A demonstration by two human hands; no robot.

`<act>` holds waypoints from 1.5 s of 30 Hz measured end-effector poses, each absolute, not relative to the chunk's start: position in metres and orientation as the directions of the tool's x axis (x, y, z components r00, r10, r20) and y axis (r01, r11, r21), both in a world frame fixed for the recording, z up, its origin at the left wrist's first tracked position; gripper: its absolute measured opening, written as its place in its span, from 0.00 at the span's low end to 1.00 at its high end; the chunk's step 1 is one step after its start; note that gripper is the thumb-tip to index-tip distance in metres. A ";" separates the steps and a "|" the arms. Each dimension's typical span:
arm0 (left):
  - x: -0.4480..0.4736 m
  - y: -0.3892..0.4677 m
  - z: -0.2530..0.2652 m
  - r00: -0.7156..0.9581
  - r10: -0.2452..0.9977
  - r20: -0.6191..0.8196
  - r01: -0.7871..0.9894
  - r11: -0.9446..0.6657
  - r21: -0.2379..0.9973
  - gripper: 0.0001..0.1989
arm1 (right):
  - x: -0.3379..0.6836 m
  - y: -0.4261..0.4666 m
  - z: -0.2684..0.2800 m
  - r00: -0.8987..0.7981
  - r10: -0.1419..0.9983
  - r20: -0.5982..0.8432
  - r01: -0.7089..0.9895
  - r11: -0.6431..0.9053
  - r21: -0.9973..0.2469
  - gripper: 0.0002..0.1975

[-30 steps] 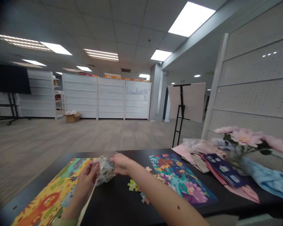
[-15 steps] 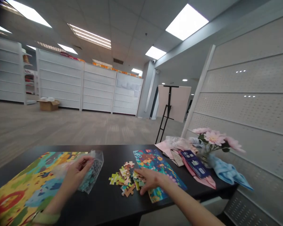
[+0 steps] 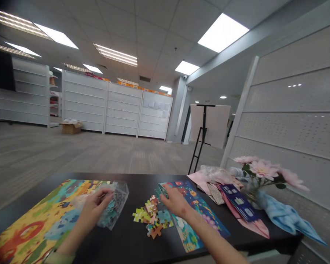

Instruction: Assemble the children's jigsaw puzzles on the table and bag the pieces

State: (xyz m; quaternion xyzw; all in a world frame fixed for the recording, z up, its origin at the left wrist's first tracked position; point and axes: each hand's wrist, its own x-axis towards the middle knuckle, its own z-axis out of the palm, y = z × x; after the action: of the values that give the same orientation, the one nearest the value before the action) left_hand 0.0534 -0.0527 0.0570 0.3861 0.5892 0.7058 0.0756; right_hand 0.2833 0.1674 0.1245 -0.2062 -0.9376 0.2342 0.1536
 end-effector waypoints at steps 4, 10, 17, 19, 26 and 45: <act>0.052 -0.060 0.065 -0.680 0.577 0.452 0.336 -0.302 0.892 0.21 | 0.225 0.105 0.112 -0.922 0.384 -0.044 0.196 0.367 -0.909 0.16; 0.045 -0.075 0.066 -0.703 0.576 0.419 0.310 -0.282 0.908 0.24 | 0.148 0.058 0.103 -0.940 0.307 -0.151 0.190 0.103 -0.976 0.22; 0.029 -0.085 0.070 -0.794 0.488 0.363 0.243 -0.293 0.925 0.24 | 0.228 0.130 0.116 -0.910 0.410 -0.060 0.240 0.401 -0.884 0.16; 0.031 -0.086 0.075 -0.797 0.480 0.367 0.251 -0.290 0.924 0.23 | 0.272 0.142 0.102 -0.887 0.459 -0.047 0.292 0.479 -0.828 0.22; 0.050 -0.078 0.079 -0.752 0.475 0.458 0.359 -0.288 0.888 0.16 | 0.368 0.126 0.024 -0.853 0.508 0.120 0.387 0.771 -0.506 0.23; 0.058 -0.070 0.058 -0.684 0.572 0.453 0.436 -0.178 0.882 0.16 | 0.379 0.122 0.009 -0.751 0.572 0.330 0.239 0.702 -0.671 0.13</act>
State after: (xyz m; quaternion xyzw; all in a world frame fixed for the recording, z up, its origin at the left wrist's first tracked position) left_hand 0.0580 -0.0697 0.0578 0.3943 0.6388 0.6586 0.0517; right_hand 0.3792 0.1225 0.0093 -0.2297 -0.8827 0.3106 0.2676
